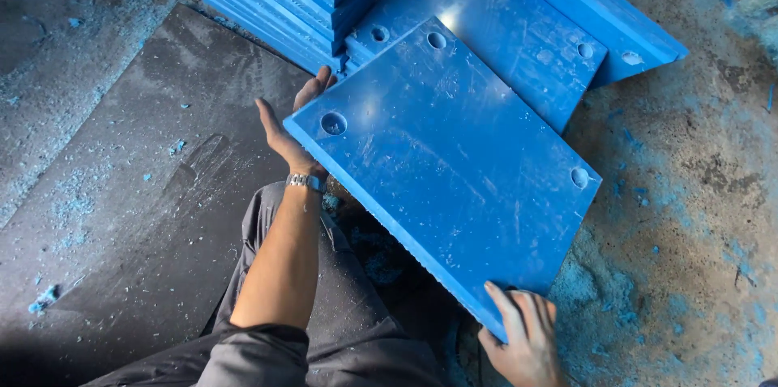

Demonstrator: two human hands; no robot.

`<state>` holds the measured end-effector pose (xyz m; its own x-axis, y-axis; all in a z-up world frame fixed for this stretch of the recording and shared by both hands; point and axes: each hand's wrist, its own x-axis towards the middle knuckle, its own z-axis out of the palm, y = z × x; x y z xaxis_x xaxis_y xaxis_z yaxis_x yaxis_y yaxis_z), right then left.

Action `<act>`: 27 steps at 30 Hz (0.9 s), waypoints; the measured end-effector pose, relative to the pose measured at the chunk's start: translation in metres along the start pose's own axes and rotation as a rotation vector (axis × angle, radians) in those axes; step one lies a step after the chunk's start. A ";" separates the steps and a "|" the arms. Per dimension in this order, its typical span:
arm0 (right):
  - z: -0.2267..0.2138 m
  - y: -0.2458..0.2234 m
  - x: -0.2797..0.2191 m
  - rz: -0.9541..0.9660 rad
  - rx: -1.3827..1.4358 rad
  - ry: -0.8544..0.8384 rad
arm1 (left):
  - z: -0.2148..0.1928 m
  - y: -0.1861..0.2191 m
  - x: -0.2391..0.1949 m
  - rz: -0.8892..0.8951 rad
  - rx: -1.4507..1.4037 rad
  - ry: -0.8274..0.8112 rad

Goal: Grinding the edges of blue plastic blocks using an angle grinder.

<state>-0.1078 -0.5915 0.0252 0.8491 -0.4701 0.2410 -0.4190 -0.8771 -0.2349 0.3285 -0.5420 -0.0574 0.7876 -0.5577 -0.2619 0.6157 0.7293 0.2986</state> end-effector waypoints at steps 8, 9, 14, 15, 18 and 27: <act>-0.130 0.007 0.057 0.072 -0.036 0.163 | 0.076 0.048 -0.012 0.377 0.147 -0.435; -0.139 0.010 0.066 0.053 -0.102 0.208 | 0.088 0.059 -0.022 0.404 0.180 -0.401; -0.159 -0.014 0.125 -0.183 -0.226 0.174 | 0.083 0.139 -0.109 0.603 0.066 -0.199; -0.159 -0.021 0.136 -0.260 -0.323 0.151 | 0.076 0.154 -0.128 0.739 0.123 -0.144; -0.145 -0.052 0.172 -0.428 -0.079 0.129 | 0.028 0.206 -0.188 0.970 0.210 -0.075; -0.018 -0.184 0.281 -0.932 0.283 -0.075 | -0.117 0.286 -0.323 1.465 0.495 0.399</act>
<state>0.2020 -0.5645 0.1533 0.8233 0.4155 0.3868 0.5148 -0.8336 -0.2004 0.2473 -0.1066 0.0049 0.6713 0.6700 0.3169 -0.6232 0.2788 0.7307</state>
